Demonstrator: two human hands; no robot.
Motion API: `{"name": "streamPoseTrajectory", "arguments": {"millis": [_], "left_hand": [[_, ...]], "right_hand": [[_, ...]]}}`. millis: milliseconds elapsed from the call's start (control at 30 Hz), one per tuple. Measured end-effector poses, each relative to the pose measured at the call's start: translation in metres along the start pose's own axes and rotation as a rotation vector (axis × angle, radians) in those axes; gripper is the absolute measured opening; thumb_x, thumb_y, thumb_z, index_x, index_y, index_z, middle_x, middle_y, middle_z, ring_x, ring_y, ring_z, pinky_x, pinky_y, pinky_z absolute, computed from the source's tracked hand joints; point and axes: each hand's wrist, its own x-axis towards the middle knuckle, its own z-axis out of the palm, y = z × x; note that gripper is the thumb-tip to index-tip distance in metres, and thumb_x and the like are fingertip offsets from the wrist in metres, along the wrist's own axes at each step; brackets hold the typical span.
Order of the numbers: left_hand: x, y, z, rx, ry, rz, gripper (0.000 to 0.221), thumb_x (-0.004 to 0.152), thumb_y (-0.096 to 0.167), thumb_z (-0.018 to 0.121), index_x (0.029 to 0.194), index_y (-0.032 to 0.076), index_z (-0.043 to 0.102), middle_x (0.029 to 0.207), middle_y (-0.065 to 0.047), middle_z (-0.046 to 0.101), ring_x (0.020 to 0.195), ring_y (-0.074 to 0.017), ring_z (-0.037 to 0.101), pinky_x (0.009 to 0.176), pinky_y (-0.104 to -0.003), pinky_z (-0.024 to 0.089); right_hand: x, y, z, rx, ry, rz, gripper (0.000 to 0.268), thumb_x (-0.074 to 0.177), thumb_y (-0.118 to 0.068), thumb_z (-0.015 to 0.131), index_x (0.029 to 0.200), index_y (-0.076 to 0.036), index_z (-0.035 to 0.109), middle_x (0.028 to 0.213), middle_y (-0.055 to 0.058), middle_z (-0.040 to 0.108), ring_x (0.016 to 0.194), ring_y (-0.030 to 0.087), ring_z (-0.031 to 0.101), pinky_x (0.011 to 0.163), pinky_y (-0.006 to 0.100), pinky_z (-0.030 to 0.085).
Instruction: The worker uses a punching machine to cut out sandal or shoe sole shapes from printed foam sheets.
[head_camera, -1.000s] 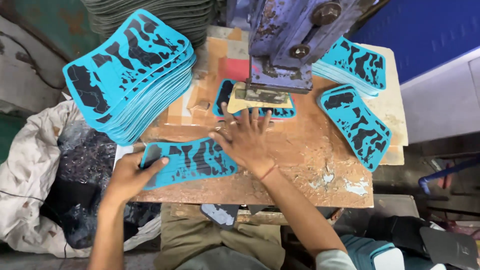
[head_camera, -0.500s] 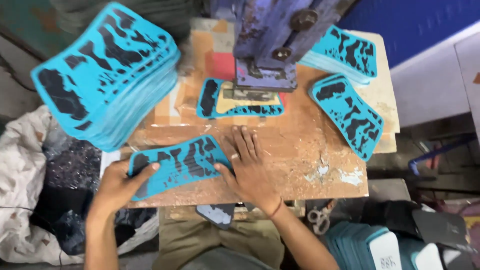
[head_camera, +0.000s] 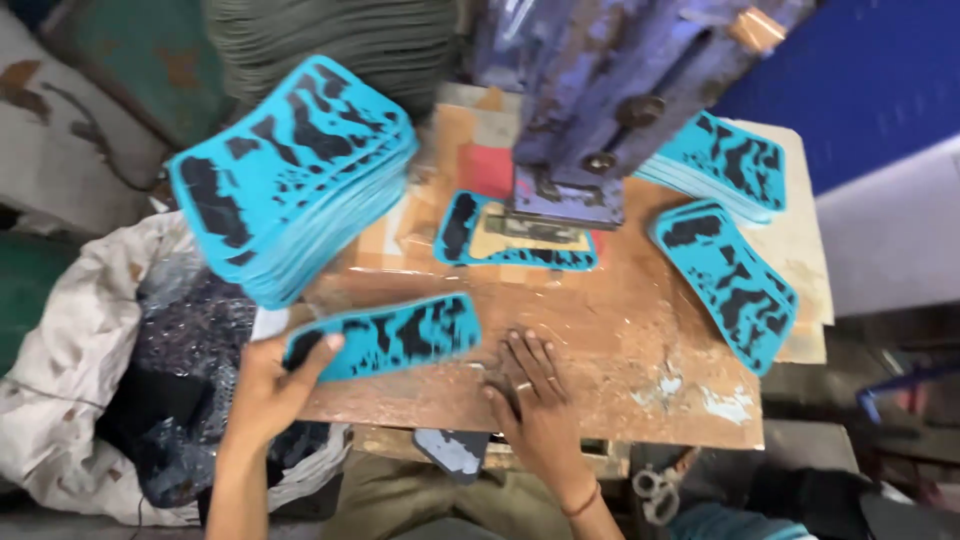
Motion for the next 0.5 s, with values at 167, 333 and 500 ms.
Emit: {"name": "streamPoseTrajectory", "arguments": {"millis": [167, 333, 500], "left_hand": [[0.065, 0.070, -0.060, -0.318, 0.364, 0.291, 0.017, 0.106, 0.017, 0.072, 0.111, 0.002, 0.075, 0.079, 0.005, 0.063, 0.069, -0.0029, 0.052, 0.063, -0.024, 0.044], [0.109, 0.084, -0.083, -0.096, 0.457, 0.448, 0.019, 0.106, 0.011, 0.076, 0.115, -0.005, 0.071, 0.093, -0.005, 0.071, 0.087, -0.0085, 0.062, 0.081, -0.027, 0.052], [0.049, 0.096, -0.069, -0.211, 0.731, 0.509, 0.052, 0.100, 0.004, 0.071, 0.146, 0.000, 0.048, 0.140, -0.018, 0.058, 0.123, -0.0238, 0.065, 0.094, -0.033, 0.060]], "right_hand": [[0.001, -0.004, -0.002, -0.006, -0.002, -0.001, 0.054, 0.094, -0.024, 0.068, 0.141, 0.000, 0.057, 0.150, 0.017, 0.054, 0.145, 0.037, 0.044, 0.121, 0.051, 0.032], [0.007, 0.043, -0.032, 0.066, 0.018, -0.010, 0.050, 0.089, -0.028, 0.074, 0.132, -0.005, 0.064, 0.140, 0.017, 0.061, 0.133, 0.040, 0.053, 0.110, 0.049, 0.043], [0.036, 0.154, -0.127, -0.643, 0.235, 0.266, 0.087, 0.080, -0.044, 0.082, 0.144, 0.006, 0.053, 0.143, 0.033, 0.054, 0.134, 0.051, 0.051, 0.110, 0.061, 0.035]]}}
